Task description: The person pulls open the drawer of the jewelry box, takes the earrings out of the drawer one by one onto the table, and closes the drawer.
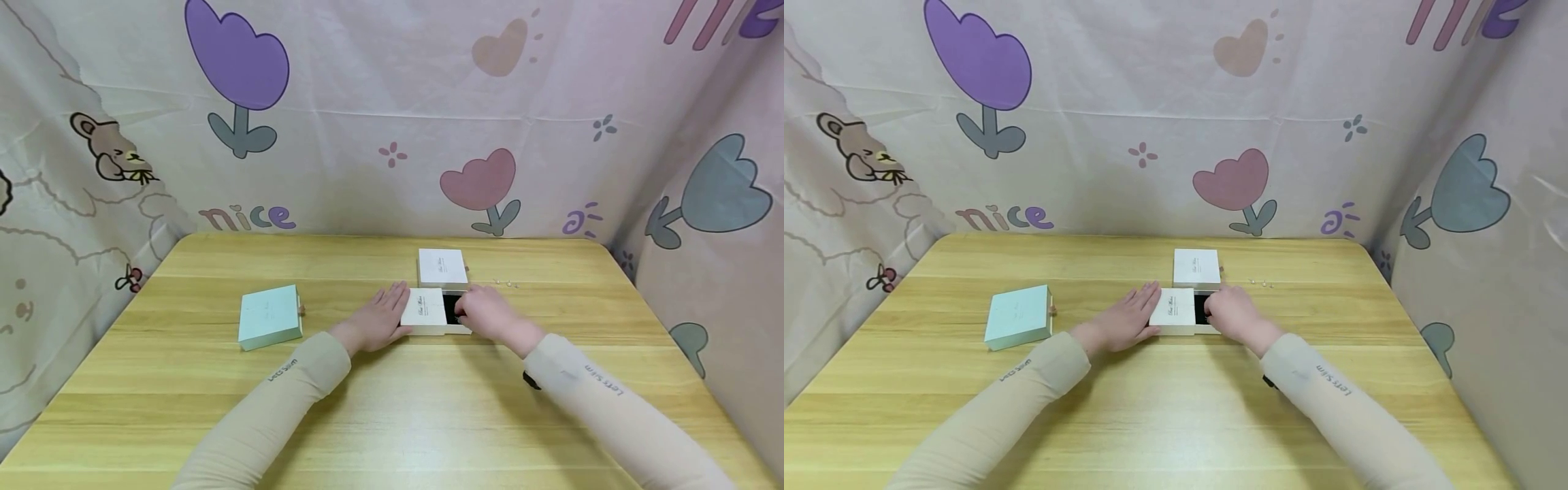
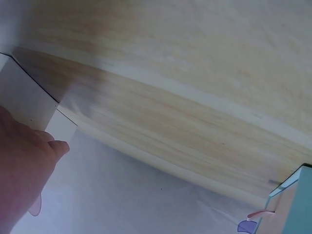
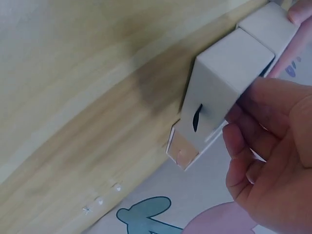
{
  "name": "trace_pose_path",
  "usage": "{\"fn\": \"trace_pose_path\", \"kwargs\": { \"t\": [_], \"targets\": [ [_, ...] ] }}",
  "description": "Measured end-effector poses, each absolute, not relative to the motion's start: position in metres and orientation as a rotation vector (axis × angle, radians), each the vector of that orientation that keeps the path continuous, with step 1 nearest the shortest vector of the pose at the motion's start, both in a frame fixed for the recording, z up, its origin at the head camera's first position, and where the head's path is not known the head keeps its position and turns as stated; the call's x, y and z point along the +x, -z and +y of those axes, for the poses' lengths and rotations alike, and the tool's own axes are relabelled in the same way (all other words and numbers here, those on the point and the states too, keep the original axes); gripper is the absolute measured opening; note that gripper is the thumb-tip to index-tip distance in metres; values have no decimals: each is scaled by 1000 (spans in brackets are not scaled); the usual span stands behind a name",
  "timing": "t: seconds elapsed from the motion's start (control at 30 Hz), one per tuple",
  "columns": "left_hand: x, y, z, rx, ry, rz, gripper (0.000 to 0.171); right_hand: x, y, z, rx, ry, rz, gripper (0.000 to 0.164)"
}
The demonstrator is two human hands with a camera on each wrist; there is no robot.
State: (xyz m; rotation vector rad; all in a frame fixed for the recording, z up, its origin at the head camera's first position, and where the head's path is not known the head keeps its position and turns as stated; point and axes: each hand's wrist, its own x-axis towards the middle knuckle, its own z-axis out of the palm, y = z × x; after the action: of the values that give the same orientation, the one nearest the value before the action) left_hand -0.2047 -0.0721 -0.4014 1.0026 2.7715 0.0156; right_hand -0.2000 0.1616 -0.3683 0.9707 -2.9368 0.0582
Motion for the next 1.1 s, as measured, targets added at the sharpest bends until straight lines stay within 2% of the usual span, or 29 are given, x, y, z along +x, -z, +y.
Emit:
{"fn": "trace_pose_path", "kwargs": {
  "t": [0.07,0.27,0.43,0.63,0.83,1.1],
  "targets": [
    [-205,401,-72,1005,-18,2772,75,-200,370,160,965,-37,-2924,27],
    [-205,401,-72,1008,-9,2764,74,-202,373,158,903,-32,-2959,21],
    [-205,403,-72,1008,-4,2758,74,-205,372,157,924,-50,-3008,26],
    [-206,404,-72,1006,-19,2760,74,-214,363,165,924,-323,-3155,17],
    [-205,403,-72,1003,-1,2760,74,-231,345,193,676,-595,-3130,11],
    [-205,403,-72,1009,5,2768,74,-248,345,248,320,-369,-3104,19]
  ]
}}
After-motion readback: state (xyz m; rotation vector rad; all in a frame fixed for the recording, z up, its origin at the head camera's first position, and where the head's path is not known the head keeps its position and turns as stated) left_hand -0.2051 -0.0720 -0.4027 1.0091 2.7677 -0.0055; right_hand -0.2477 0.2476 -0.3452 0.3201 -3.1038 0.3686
